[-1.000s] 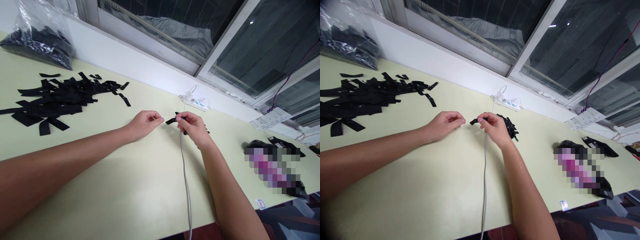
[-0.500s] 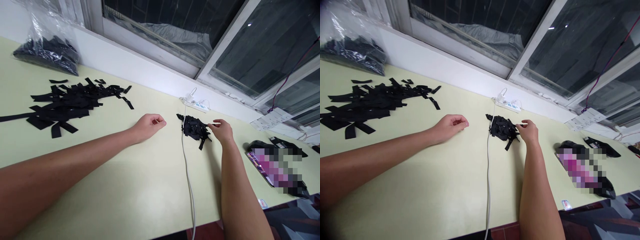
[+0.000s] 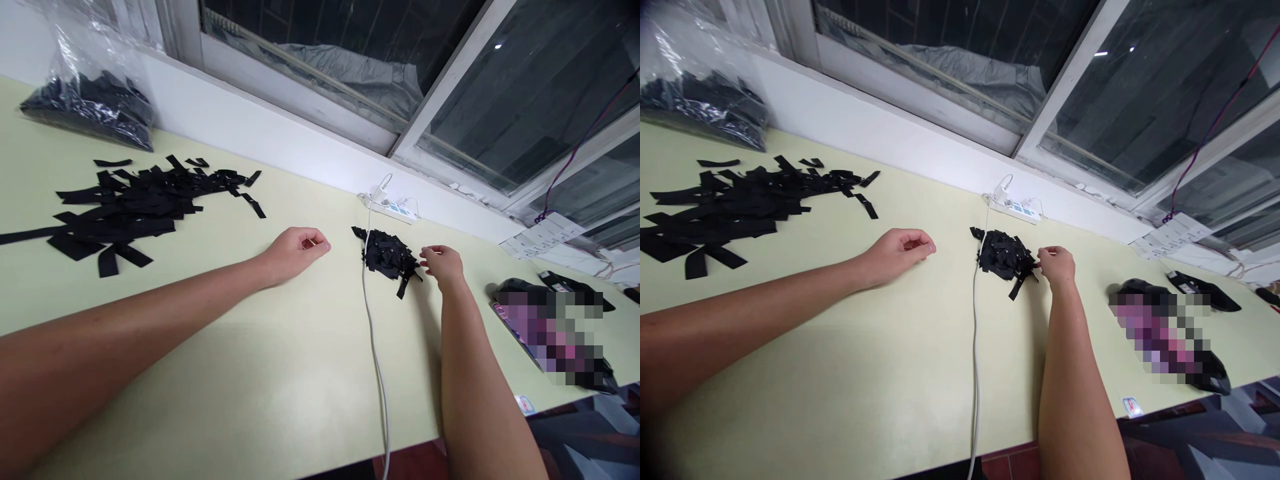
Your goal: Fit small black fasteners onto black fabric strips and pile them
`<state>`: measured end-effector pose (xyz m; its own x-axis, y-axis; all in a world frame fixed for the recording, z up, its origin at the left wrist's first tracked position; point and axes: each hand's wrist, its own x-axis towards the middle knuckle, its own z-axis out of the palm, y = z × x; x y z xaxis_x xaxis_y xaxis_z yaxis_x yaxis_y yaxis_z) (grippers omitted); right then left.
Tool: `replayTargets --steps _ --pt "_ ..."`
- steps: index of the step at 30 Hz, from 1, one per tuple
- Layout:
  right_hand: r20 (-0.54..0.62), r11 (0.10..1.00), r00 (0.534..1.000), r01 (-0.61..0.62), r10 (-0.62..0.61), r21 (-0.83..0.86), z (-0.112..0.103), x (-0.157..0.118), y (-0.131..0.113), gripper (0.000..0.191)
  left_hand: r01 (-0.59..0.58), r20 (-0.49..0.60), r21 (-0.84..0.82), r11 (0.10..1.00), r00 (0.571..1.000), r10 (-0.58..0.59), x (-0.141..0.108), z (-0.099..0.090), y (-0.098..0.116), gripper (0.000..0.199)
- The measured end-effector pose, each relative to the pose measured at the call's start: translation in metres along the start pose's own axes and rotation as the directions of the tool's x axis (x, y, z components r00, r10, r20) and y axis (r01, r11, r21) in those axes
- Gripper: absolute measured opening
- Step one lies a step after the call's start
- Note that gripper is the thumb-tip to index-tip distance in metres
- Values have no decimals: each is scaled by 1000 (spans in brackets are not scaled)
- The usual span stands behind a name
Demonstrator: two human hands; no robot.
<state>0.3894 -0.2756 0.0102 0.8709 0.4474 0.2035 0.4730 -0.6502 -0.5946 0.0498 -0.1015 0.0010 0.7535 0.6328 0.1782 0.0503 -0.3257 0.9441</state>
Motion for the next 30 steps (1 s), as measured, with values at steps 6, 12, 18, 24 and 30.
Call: replayTargets --steps 6,12,18,24,30 --pt "24 999 999 -44 44 26 3 -1 -7 22 10 0 8 1000 1000 -10 0 0 -1 22" --pt "16 999 1000 0 0 -34 4 -5 -15 16 5 8 6 1000 1000 -5 2 0 -3 21" --pt "35 998 999 33 -31 -44 6 -9 -19 17 3 5 7 1000 1000 -3 2 0 -2 25" --pt "-51 1000 998 22 -22 -5 -1 -7 -18 18 3 4 2 1000 1000 -3 2 0 -4 24" --pt "-126 997 991 49 -41 67 4 -13 -30 19 -31 -16 10 999 999 31 2 -1 2 25"
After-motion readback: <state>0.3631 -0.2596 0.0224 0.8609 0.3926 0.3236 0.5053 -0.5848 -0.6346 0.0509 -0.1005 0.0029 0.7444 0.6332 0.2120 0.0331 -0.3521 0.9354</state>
